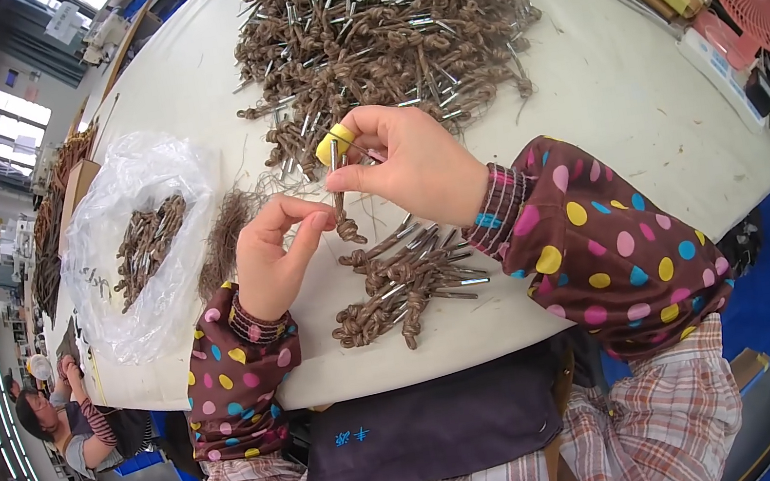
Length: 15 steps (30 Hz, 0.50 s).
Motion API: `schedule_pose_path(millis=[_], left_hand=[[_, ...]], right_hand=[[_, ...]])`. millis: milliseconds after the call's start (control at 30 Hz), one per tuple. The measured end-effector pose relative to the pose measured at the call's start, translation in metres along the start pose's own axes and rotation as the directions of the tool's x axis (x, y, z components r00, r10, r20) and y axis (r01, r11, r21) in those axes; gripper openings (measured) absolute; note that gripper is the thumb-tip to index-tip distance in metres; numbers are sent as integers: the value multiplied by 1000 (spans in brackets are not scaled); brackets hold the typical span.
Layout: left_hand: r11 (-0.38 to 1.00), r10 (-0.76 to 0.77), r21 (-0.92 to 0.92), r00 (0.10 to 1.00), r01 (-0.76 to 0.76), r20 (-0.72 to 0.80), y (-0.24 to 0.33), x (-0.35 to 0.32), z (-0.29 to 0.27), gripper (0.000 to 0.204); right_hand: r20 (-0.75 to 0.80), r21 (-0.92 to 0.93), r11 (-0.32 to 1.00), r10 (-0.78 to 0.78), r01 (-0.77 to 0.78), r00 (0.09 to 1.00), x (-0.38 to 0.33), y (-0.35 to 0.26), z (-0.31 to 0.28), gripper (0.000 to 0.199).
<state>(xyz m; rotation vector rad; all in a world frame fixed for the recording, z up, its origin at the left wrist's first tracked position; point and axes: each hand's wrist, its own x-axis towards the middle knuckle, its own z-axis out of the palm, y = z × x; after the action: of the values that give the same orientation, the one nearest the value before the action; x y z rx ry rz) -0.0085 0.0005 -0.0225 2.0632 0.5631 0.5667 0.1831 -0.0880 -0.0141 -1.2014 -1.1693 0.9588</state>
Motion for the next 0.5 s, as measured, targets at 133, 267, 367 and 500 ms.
schedule_pose_path(millis=[133,267,367,500], left_hand=[[946,-114,-298,991,128,66,-1,-1,2,12],[986,-32,-161,999,32,1,4,1,5,15],[998,-47,-46,999,46,-18,5,0,5,17],[987,-145,-72,989,145,4,-1,1,4,17]], right_hand=[[-1,85,996,-22,22,1000,2,8,-1,25],[-47,7,1000,-20,20,999,3,11,-2,24],[-70,-84,992,-98,92,993,1,9,5,23],[-149,-248,967,-103,64,983,-8,0,16,21]])
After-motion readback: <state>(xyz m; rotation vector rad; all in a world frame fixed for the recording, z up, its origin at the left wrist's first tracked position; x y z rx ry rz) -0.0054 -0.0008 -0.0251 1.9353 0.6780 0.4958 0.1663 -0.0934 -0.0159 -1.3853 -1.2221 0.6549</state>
